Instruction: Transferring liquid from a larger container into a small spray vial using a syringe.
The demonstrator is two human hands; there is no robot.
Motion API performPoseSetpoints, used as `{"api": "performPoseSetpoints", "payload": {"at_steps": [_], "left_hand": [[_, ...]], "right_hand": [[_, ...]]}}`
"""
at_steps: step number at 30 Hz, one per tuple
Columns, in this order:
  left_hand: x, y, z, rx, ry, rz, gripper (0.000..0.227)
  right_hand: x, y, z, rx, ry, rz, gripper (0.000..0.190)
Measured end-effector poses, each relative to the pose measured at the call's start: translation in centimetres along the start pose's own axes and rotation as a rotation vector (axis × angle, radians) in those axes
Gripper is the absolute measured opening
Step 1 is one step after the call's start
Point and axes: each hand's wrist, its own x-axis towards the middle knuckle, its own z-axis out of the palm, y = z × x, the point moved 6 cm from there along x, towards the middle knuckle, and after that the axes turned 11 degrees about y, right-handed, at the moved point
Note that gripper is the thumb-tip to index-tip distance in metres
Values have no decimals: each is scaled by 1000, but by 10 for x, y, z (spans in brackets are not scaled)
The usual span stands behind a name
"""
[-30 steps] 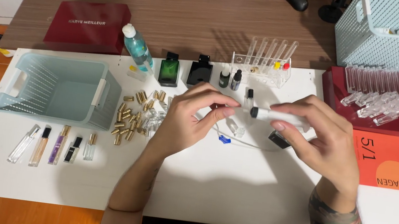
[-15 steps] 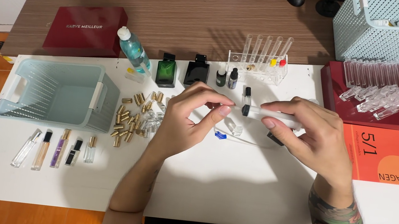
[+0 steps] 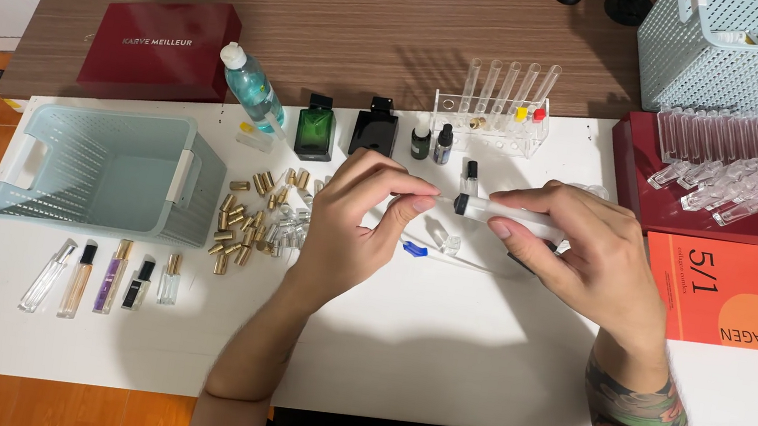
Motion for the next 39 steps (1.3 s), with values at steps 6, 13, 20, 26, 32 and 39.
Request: {"api": "performPoseSetpoints", "payload": {"at_steps": [6,13,20,26,32,39], "left_hand": [[-6,-4,3,100,103,78,15],[-12,-8,5,173,160,146,21],[-1,12,3,28,52,91,13],[1,2,11,-103,-133,-106,24],[-8,-28,34,-259,-354,-263,32],[-13,-36,49,-303,-535,-328,31]], "right_hand": [[-4,6,13,-44,-65,80,22],[-7,4,19,29,-60,33,20],[-9,11,0,53,8,79,20],[-19,19,-43,286,371,264,20],[-58,68,-70,320,558,207,31],[-50,68,-76,431,666,161,38]]}}
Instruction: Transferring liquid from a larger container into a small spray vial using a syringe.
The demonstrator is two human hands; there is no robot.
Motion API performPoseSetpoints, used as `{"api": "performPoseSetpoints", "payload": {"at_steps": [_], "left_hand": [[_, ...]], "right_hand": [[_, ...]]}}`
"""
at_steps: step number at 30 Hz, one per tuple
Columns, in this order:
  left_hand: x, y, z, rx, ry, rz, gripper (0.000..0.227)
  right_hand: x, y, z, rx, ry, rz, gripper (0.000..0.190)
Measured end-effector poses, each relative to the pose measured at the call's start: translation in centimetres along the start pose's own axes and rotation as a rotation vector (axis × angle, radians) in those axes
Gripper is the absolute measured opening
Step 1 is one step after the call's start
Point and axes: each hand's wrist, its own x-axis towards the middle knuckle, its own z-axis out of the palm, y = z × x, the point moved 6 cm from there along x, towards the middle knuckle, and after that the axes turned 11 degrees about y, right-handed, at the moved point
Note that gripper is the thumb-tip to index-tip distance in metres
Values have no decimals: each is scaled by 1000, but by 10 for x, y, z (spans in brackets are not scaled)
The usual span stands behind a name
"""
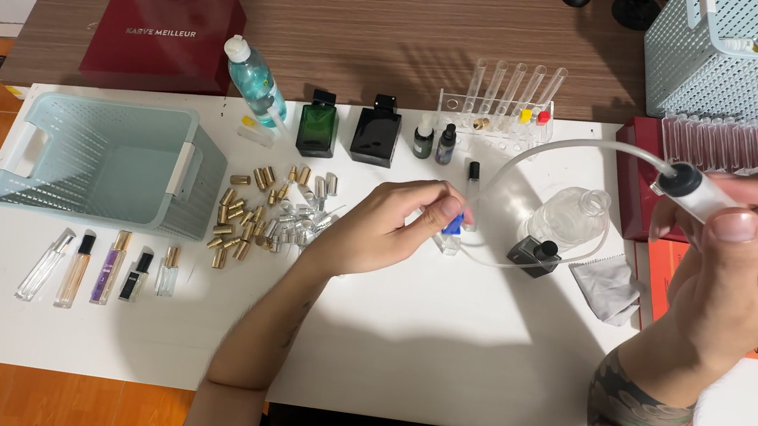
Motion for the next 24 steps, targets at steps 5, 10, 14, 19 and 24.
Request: {"api": "performPoseSetpoints", "payload": {"at_steps": [5,10,14,19,24], "left_hand": [[0,-12,3,-146,-57,35,29],[1,-19,4,-264,-125,-10,30],[4,-36,9,-460,-117,-161,28],[5,-42,8,-540,-59,-121,21],[4,-38,7,-549,-84,-69,16]], "right_hand": [[4,-11,14,84,-41,2,37],[7,-4,9,118,-13,15,33],[9,2,2,100,11,42,28],[9,6,0,56,21,62,28],[14,8,-2,86,45,41,29]]}}
